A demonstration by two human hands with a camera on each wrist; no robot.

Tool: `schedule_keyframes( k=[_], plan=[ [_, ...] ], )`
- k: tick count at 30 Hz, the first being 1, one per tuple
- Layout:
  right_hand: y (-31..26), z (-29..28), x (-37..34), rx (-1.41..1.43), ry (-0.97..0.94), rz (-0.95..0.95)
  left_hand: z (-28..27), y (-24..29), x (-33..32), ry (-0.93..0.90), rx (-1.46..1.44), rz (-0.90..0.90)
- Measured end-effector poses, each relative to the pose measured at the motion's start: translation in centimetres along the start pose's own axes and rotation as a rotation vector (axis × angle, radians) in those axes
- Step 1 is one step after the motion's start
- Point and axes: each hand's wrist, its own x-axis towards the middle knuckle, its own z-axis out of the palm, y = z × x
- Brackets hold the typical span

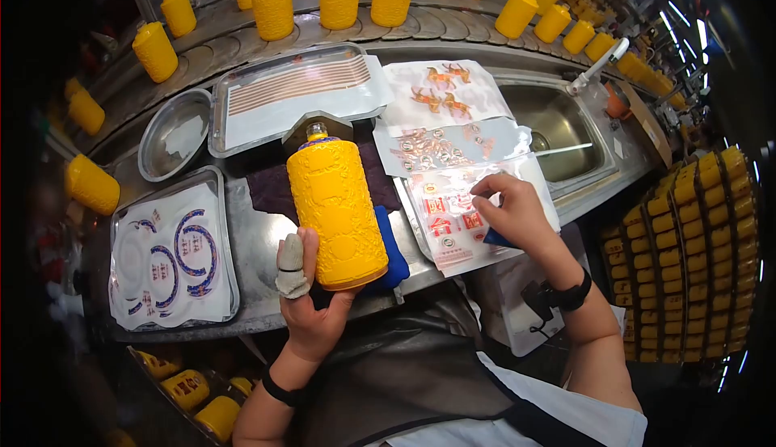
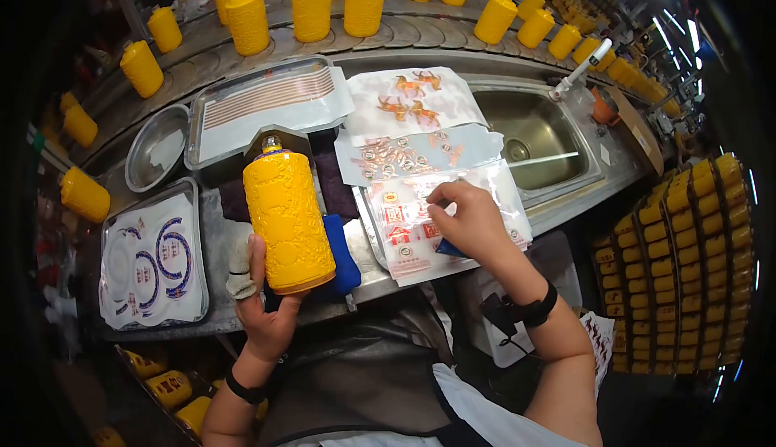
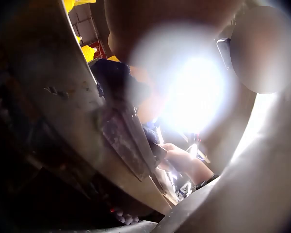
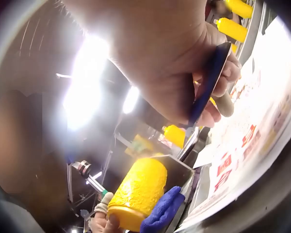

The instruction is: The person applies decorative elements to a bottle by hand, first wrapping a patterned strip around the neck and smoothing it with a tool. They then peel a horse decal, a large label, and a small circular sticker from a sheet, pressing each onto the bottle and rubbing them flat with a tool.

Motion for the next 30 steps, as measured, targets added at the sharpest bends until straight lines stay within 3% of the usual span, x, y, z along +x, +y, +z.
schedule_keyframes(
  k=[3, 6, 12, 18, 24, 30],
  plan=[
    [0.4, -0.7, 1.2, -0.157, -0.142, 0.061, 0.0, -0.2, 0.0, -0.009, -0.004, -0.017],
    [0.9, 0.4, 2.1, -0.168, -0.186, -0.045, -0.2, -0.3, 0.1, -0.015, 0.010, -0.014],
    [1.6, 0.4, 3.5, -0.332, -0.276, -0.037, -0.1, -0.7, -0.1, -0.030, 0.029, -0.020],
    [1.6, -0.1, 2.1, -0.293, -0.173, 0.032, 0.1, -0.7, -0.4, -0.028, 0.035, -0.039],
    [3.5, -0.8, 1.2, -0.463, -0.090, 0.049, 0.1, -0.8, -0.5, -0.033, 0.041, -0.031],
    [5.6, -3.4, -0.3, -0.602, -0.112, 0.197, 0.3, -0.7, -0.6, -0.041, 0.019, -0.027]
  ],
)
